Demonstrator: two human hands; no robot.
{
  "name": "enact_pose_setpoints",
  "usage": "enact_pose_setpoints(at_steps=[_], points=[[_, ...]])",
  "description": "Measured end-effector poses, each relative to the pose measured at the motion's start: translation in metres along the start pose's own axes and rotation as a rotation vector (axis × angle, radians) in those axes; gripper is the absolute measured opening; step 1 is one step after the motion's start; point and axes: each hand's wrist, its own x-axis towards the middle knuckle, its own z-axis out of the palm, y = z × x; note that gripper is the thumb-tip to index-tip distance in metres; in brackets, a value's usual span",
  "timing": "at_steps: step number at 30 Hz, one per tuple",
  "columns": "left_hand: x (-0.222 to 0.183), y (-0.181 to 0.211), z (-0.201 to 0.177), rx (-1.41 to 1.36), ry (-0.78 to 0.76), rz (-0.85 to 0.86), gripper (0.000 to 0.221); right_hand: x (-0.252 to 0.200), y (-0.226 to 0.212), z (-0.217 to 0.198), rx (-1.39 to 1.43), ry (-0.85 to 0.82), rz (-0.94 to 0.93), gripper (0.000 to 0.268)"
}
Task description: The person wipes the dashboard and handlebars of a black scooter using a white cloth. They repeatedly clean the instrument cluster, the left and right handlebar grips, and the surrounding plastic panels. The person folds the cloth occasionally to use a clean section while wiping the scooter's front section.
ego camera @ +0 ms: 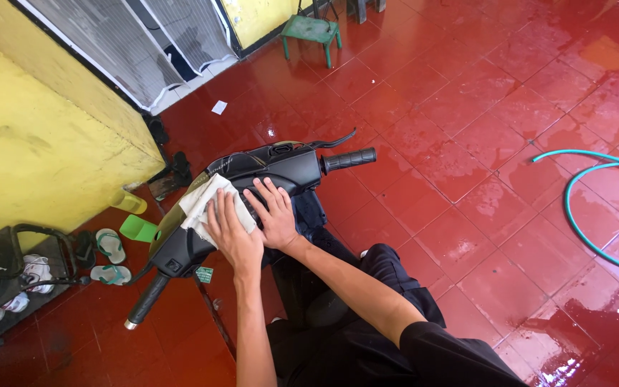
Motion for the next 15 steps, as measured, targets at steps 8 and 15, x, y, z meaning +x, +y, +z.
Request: enact_pose_setpoints(at_steps=[8,15], points=[[-0.011,0.014,-0.034,-0.003,-0.165,-0.053,0.065,0.0,0.003,-0.006,-0.009,-0.03,-0.04,0.06],[-0.065,0.005,-0.022,0.08,-0.154,-0.1,0.071,0.005,-0.001,-0.014,-0.016,-0.035,-0.031,0.059]])
